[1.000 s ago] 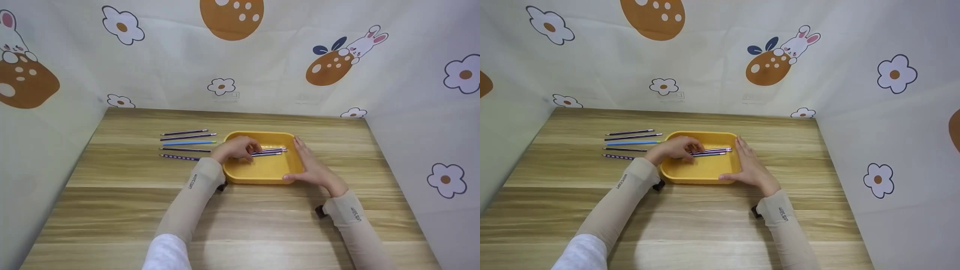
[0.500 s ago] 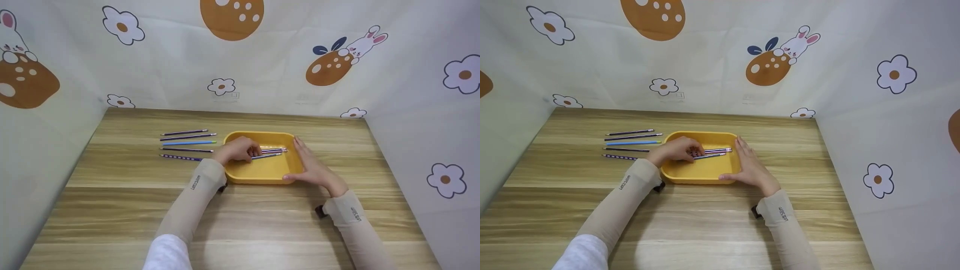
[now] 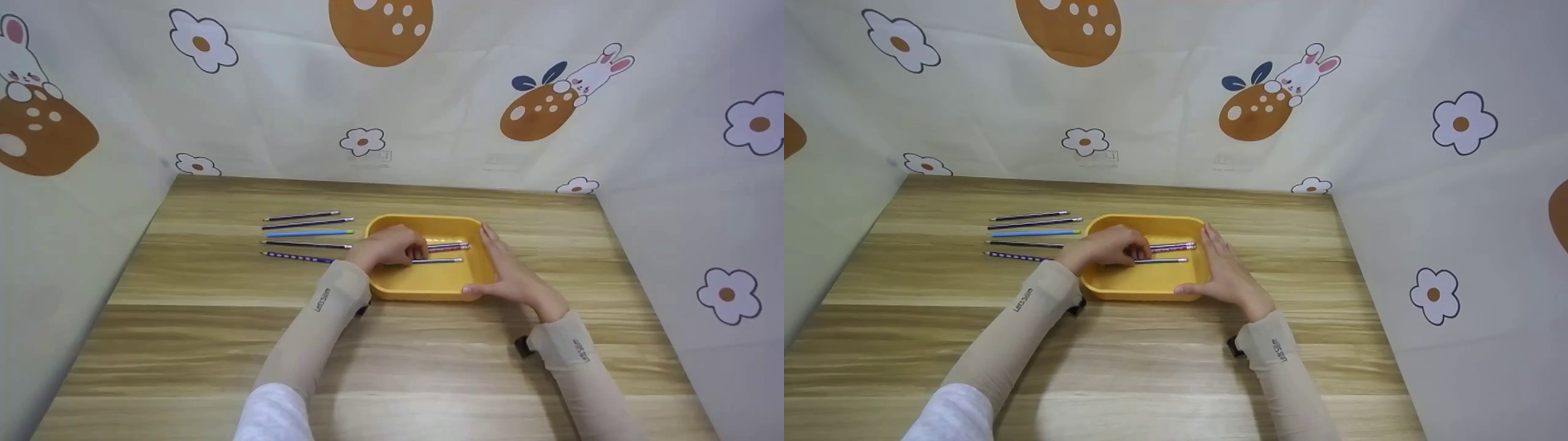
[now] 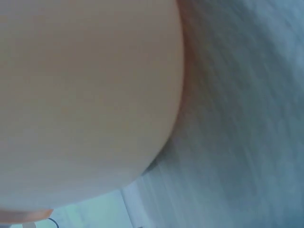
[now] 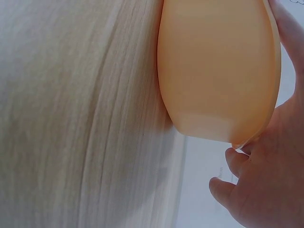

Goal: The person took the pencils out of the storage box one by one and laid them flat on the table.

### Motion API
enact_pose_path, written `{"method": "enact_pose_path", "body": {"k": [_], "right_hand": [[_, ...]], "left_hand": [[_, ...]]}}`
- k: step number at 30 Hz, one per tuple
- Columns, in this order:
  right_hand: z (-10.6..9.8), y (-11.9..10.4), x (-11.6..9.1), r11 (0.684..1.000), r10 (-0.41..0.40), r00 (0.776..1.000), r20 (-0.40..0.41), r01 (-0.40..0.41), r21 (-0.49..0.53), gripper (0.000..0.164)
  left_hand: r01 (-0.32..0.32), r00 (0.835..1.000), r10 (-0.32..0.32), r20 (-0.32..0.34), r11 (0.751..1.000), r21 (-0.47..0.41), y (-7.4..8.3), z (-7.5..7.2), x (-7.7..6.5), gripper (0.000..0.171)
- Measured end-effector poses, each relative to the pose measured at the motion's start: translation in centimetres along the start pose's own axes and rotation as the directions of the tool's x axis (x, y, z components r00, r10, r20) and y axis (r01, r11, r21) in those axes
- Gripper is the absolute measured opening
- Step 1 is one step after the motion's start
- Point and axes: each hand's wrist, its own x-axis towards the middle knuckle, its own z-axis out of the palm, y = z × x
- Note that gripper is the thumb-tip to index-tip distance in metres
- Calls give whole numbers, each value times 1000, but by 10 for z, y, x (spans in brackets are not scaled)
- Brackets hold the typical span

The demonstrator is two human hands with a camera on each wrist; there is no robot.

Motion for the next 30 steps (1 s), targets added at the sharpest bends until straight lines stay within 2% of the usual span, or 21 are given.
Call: {"method": "enact_pose_path", "body": {"k": [13, 25, 30], "right_hand": [[0, 1, 0, 1000, 5, 1000, -1, -5, -1, 127], [1, 2, 2, 1000, -7, 1000, -17, 7, -18, 127], [1, 1, 2, 1000, -11, 1000, -18, 11, -10, 127]], "left_hand": [[-19, 1000, 19, -3, 997, -79, -1, -1, -2, 21], [-53, 997, 43, -61, 984, -171, -1, -2, -4, 23], [-50, 997, 37, -63, 976, -214, -1, -5, -6, 22]]}}
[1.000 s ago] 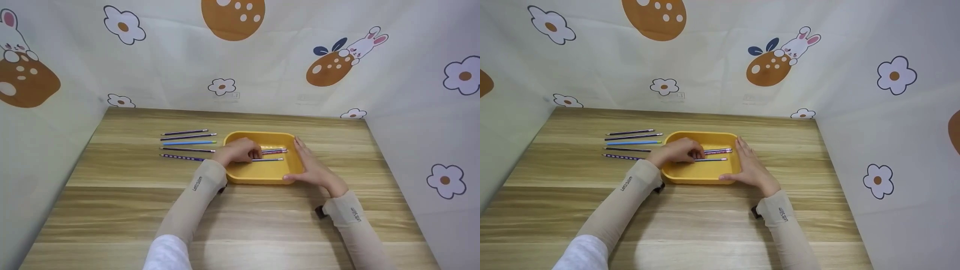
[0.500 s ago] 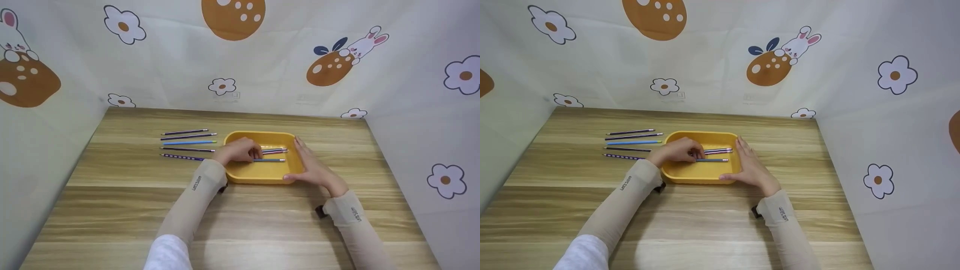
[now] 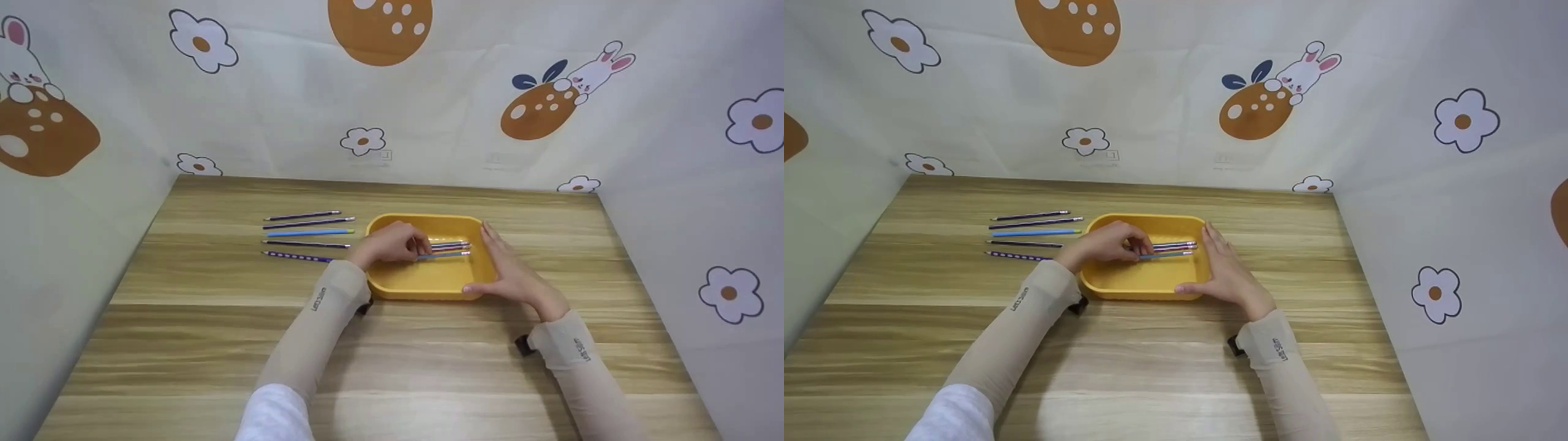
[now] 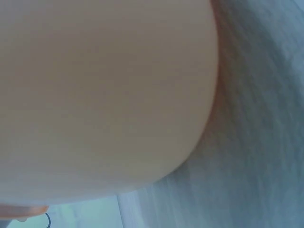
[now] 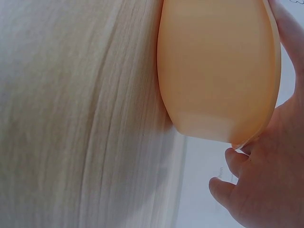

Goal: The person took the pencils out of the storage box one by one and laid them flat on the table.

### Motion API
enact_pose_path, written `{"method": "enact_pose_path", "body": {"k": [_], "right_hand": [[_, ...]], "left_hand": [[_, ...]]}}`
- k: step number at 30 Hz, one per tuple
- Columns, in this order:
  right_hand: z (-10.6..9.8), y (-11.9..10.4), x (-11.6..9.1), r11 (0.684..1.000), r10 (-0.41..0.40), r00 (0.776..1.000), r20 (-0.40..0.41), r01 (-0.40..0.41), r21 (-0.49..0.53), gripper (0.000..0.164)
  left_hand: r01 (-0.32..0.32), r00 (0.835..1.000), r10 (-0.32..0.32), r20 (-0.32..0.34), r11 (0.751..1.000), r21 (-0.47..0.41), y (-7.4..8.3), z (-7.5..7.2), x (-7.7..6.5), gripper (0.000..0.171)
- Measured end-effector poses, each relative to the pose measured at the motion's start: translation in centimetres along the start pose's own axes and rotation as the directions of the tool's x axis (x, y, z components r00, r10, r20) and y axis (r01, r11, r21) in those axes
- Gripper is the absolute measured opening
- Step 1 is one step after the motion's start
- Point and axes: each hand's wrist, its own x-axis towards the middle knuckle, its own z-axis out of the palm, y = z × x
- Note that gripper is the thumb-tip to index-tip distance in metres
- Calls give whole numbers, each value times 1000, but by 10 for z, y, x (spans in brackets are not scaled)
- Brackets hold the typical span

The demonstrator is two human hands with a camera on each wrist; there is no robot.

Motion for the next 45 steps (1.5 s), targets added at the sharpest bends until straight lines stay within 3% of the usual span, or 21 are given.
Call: {"method": "enact_pose_path", "body": {"k": [10, 15, 24, 33, 41, 45], "right_hand": [[0, -1, -1, 1000, 4, 1000, -1, -4, 12, 127], [0, -2, 0, 1000, 4, 1000, 0, -4, 14, 127], [0, -1, 0, 1000, -5, 1000, 2, 5, 11, 125], [-1, -1, -1, 1000, 23, 1000, 13, -23, 11, 127], [-2, -1, -1, 1000, 22, 1000, 20, -22, 1, 128], [-1, 0, -1, 1000, 27, 999, 26, -27, -6, 129]], "left_hand": [[25, 999, -31, -42, 991, -134, 2, -9, -3, 22], [7, 997, -21, -72, 981, -195, 2, -12, -8, 22], [-2, 994, -34, -103, 944, -330, 4, -16, -15, 25], [-55, 990, 10, -140, 946, -320, 8, -25, -24, 25], [-108, 981, 35, -192, 916, -386, 18, -41, -38, 27], [-171, 968, 77, -240, 900, -401, 24, -50, -49, 28]]}}
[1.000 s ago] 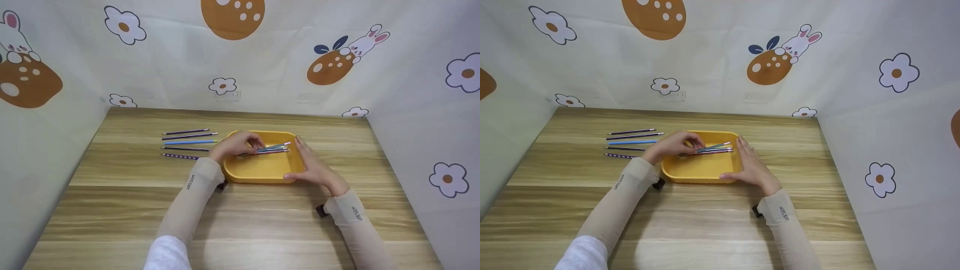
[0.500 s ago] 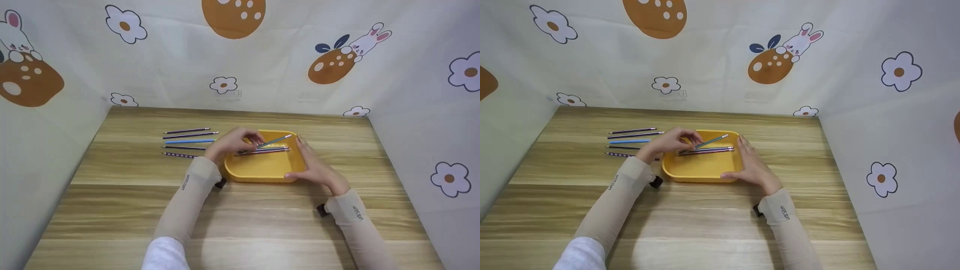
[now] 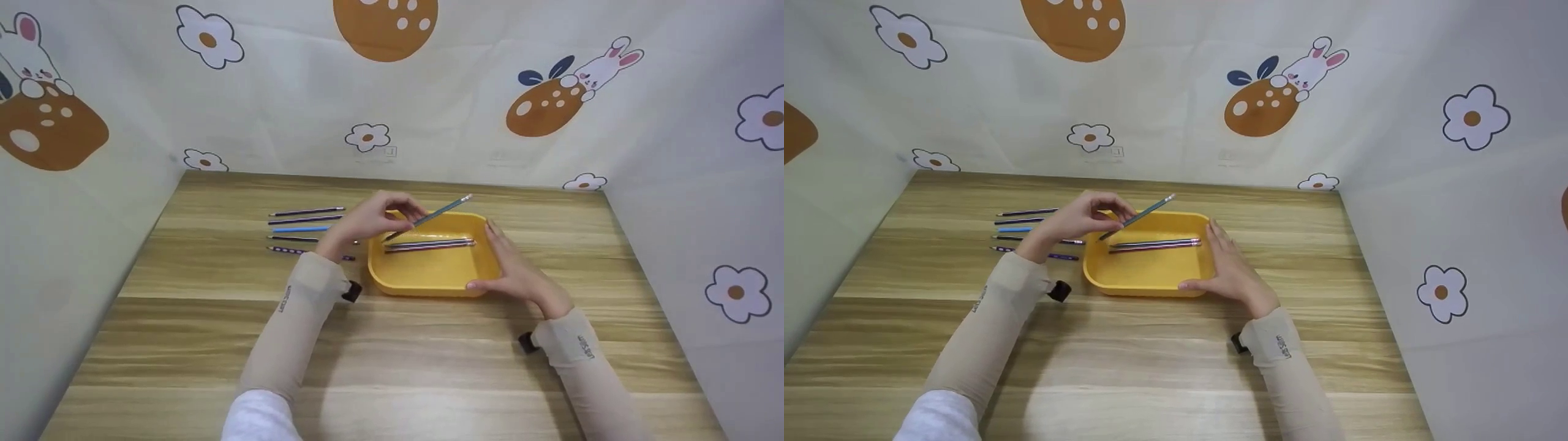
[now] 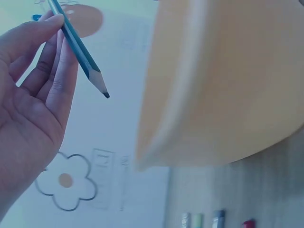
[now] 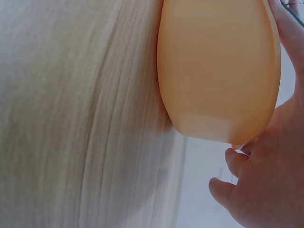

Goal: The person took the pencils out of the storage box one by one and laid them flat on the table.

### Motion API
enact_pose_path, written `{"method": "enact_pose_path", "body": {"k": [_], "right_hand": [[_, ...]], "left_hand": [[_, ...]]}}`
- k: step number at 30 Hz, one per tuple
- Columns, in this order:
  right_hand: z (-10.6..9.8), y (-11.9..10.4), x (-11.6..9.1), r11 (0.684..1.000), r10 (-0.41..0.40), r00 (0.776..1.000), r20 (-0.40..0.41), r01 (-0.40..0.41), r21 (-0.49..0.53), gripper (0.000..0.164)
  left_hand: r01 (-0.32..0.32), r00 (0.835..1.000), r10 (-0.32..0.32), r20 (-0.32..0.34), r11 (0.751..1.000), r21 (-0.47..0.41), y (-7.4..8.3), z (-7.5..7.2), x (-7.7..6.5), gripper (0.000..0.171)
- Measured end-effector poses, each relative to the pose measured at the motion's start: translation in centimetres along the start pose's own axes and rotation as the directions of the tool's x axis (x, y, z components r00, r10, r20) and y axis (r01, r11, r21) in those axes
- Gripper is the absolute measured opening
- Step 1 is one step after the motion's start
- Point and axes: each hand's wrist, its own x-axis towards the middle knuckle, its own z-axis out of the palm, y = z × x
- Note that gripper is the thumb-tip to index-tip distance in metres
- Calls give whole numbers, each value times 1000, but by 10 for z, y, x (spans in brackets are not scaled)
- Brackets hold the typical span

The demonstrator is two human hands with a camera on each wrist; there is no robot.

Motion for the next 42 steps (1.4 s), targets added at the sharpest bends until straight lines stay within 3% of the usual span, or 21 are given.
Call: {"method": "enact_pose_path", "body": {"k": [4, 8, 22, 28, 35, 42], "right_hand": [[1, 1, 0, 1000, -22, 1000, -6, 22, 7, 128], [1, 1, 1, 999, -40, 999, -11, 40, 20, 126], [2, 0, 1, 999, -41, 999, -4, 41, -11, 126], [1, 1, 0, 1000, -22, 1000, 4, 22, -16, 128], [-1, 1, 0, 1000, -16, 1000, 5, 16, -9, 128], [-1, -1, 0, 1000, -12, 1000, 9, 12, 1, 128]], "left_hand": [[-55, 998, 55, -27, 998, -4, 8, -9, -12, 26], [-62, 997, 63, -54, 998, 20, 13, -21, -28, 24], [26, 990, -18, -139, 998, 53, -4, -57, -93, 26], [100, 982, -88, -169, 993, 63, -10, -69, -115, 26], [197, 969, -168, -179, 968, 154, -23, -76, -135, 23], [251, 963, -215, -160, 931, 263, -41, -75, -149, 24]]}}
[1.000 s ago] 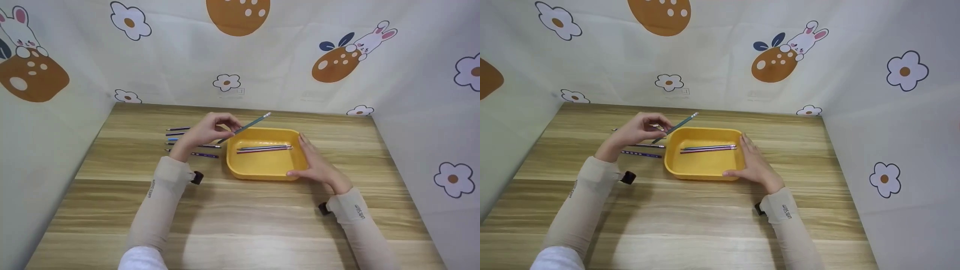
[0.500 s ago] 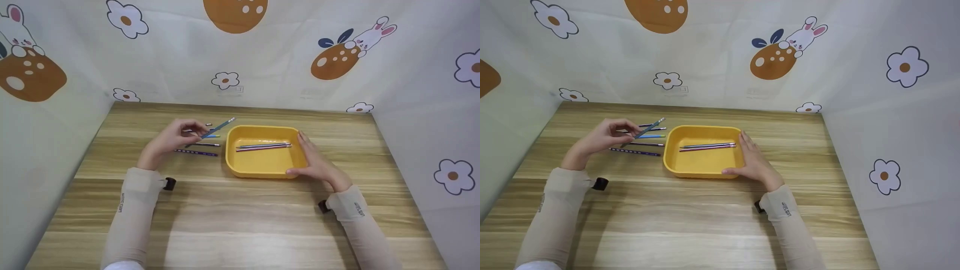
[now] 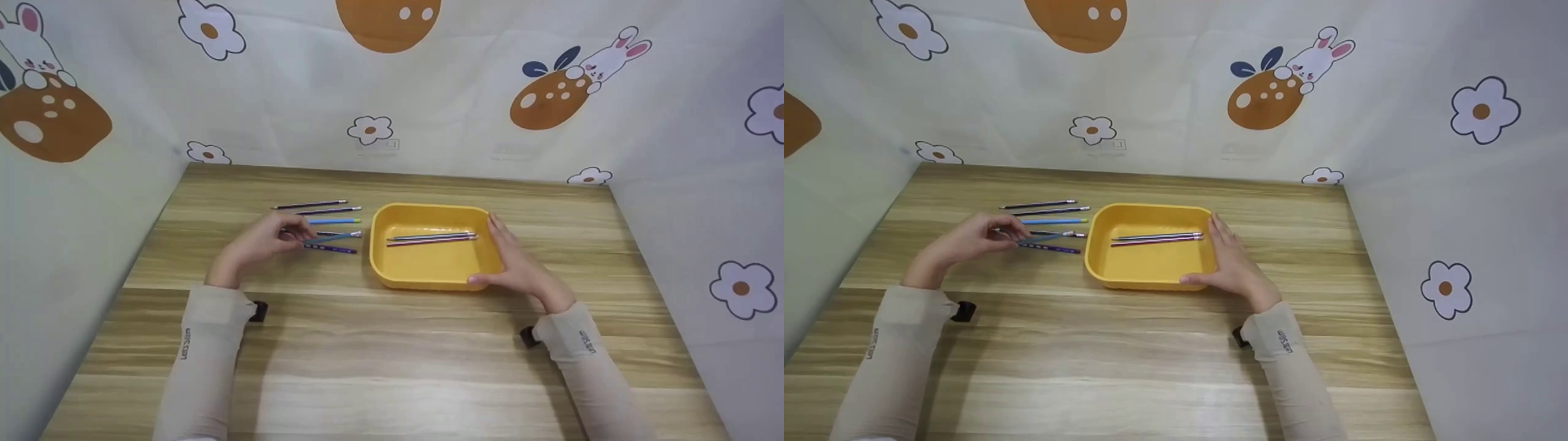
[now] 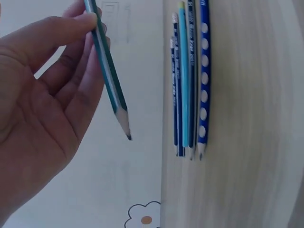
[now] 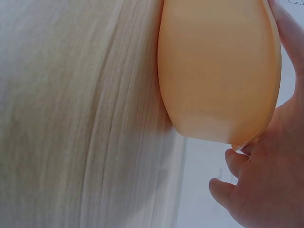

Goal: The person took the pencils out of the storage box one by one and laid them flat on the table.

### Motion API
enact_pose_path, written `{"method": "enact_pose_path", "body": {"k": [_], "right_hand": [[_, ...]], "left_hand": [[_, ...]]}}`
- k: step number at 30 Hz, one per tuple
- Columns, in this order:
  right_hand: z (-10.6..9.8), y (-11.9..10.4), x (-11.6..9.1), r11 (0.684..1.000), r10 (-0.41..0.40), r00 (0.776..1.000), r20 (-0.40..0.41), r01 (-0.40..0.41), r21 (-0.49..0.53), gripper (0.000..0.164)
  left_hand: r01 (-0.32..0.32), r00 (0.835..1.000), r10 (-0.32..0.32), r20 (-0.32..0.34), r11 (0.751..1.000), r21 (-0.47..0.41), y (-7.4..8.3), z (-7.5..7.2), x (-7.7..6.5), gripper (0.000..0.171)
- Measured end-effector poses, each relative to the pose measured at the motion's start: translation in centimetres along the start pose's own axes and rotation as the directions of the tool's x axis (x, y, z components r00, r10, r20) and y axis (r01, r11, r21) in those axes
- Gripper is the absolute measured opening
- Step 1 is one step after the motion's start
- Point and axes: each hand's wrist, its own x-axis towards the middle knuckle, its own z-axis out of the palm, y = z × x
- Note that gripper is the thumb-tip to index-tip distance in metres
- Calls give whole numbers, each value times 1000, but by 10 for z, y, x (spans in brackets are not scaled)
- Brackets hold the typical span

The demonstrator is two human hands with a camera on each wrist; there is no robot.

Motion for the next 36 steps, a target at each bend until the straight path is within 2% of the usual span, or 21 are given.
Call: {"method": "enact_pose_path", "body": {"k": [5, 10, 14, 25, 36], "right_hand": [[0, 0, -1, 1000, -2, 1000, -1, 2, -4, 129], [-1, 0, -1, 1000, -9, 1000, -8, 9, -15, 127], [0, 0, -1, 1000, -12, 1000, -8, 11, -23, 128], [1, 1, -1, 1000, 1, 1000, 3, -1, -6, 127], [1, 2, -1, 1000, 11, 1000, 9, -11, 2, 128]], "left_hand": [[47, 998, -52, 37, 991, 125, -9, 6, -2, 22], [79, 994, -94, 50, 966, 245, -17, 13, 0, 22], [105, 991, -125, 49, 949, 297, -21, 17, 3, 25], [127, 989, -144, 20, 919, 374, -32, 23, 6, 26], [119, 991, -131, 11, 931, 345, -35, 24, 5, 24]]}}
